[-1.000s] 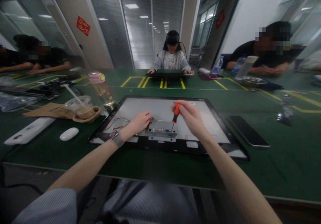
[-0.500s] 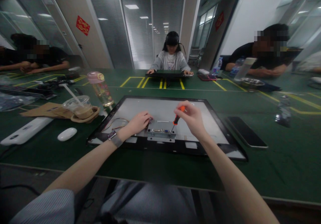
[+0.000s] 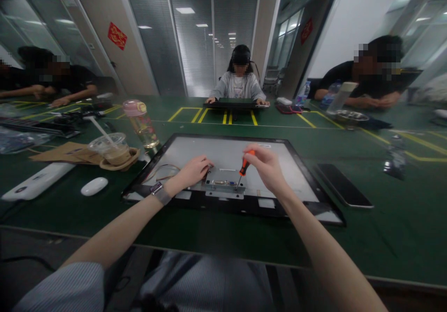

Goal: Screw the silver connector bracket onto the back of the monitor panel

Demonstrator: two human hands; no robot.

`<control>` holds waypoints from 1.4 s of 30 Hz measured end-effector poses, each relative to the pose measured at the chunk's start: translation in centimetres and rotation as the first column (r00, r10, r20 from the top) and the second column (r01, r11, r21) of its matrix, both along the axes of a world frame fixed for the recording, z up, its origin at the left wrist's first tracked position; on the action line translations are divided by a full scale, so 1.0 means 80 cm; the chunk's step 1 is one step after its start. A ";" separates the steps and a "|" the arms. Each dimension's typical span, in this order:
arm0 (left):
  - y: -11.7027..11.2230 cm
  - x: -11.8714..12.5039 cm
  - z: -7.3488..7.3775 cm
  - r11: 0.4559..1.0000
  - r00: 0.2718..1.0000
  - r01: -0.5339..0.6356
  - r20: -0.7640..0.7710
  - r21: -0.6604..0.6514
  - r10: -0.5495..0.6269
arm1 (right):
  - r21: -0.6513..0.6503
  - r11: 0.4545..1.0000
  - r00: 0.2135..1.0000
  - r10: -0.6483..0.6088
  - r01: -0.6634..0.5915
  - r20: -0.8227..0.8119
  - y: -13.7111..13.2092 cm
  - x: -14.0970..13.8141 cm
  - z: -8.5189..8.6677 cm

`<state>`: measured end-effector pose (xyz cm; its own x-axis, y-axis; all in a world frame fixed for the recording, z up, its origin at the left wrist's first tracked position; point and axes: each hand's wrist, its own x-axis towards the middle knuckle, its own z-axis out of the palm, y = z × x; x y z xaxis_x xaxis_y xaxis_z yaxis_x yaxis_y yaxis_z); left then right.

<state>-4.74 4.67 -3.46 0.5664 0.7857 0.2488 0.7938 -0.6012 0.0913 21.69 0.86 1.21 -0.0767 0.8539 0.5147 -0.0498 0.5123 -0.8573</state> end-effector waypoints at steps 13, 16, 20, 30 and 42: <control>-0.001 0.000 0.000 1.000 1.000 -0.002 -0.003 -0.010 0.002 | -0.016 0.999 0.998 -0.034 0.033 -0.050 0.008 0.002 -0.008; -0.002 0.000 0.001 1.000 1.000 -0.005 -0.006 -0.012 0.005 | -0.035 0.999 0.996 0.011 -0.014 -0.087 0.007 0.001 -0.005; -0.002 0.000 0.002 0.999 1.000 -0.007 -0.012 -0.031 0.006 | -0.079 0.989 0.985 0.110 -0.121 -0.133 0.003 -0.001 0.000; -0.001 0.001 0.001 0.999 1.000 -0.014 -0.011 -0.051 0.014 | -0.059 0.992 0.988 0.104 -0.111 -0.117 0.003 0.000 -0.002; -0.001 0.000 -0.001 0.998 1.000 -0.008 -0.003 -0.056 0.008 | -0.074 0.993 0.991 0.085 -0.093 -0.108 0.001 -0.002 0.000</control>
<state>-4.78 4.62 -3.51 0.5605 0.8029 0.2030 0.7990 -0.5887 0.1224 21.55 0.91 1.19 -0.1034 0.8841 0.4556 -0.1837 0.4332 -0.8824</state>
